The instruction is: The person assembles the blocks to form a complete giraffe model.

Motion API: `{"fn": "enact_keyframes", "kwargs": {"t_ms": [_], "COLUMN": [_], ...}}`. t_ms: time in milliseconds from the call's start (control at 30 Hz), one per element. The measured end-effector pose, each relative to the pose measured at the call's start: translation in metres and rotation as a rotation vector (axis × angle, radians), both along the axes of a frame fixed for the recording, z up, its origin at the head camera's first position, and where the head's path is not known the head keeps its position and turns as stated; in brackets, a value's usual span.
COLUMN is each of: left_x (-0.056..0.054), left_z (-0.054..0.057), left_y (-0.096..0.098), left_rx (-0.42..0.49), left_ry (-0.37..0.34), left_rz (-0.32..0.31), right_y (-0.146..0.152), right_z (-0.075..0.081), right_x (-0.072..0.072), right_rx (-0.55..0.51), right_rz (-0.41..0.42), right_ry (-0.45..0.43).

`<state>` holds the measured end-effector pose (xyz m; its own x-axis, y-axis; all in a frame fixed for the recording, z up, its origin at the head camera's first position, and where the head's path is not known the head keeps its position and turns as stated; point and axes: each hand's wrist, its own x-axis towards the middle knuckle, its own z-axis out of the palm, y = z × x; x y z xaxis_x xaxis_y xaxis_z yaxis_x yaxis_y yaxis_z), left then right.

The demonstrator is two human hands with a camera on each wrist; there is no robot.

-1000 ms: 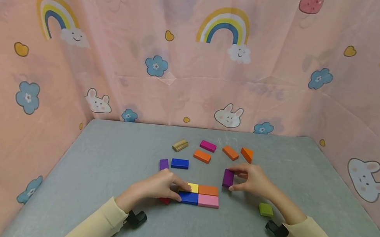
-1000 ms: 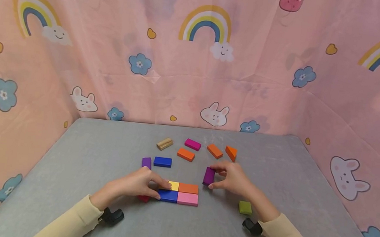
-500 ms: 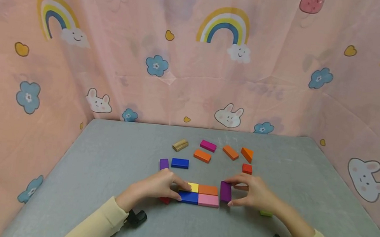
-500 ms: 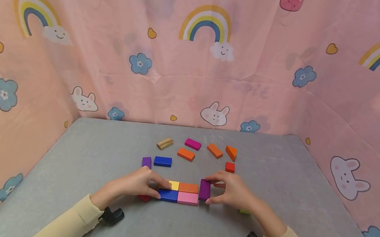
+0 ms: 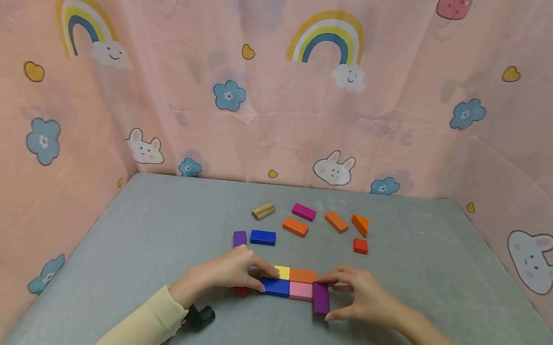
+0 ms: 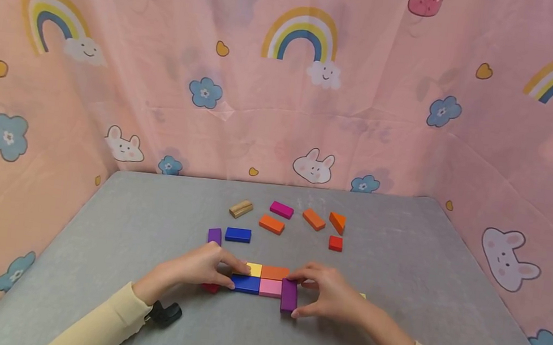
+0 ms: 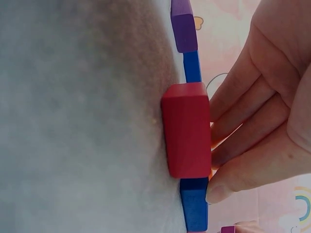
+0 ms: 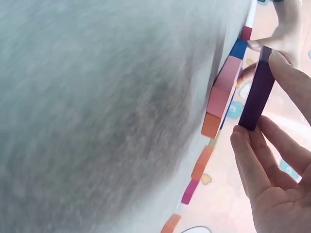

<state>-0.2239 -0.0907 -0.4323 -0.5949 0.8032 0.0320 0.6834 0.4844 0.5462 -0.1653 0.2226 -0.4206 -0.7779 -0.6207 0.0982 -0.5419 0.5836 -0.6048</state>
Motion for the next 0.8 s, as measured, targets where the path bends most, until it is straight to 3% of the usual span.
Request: {"fn": "enact_keyframes", "kwargs": {"t_ms": [367,800], "left_x": [0.000,0.000], "left_z": [0.000,-0.001], "left_y": [0.000,0.000], "left_rx": [-0.010,-0.005], "left_ry": [0.003,0.000], "left_rz": [0.001,-0.004], "right_y": [-0.007,-0.013], "right_z": [-0.003,0.000], "right_x": [0.006,0.017], "right_rx": [0.035,0.096], "right_rz": [0.045,0.030], "right_ry": [-0.049,-0.011]}}
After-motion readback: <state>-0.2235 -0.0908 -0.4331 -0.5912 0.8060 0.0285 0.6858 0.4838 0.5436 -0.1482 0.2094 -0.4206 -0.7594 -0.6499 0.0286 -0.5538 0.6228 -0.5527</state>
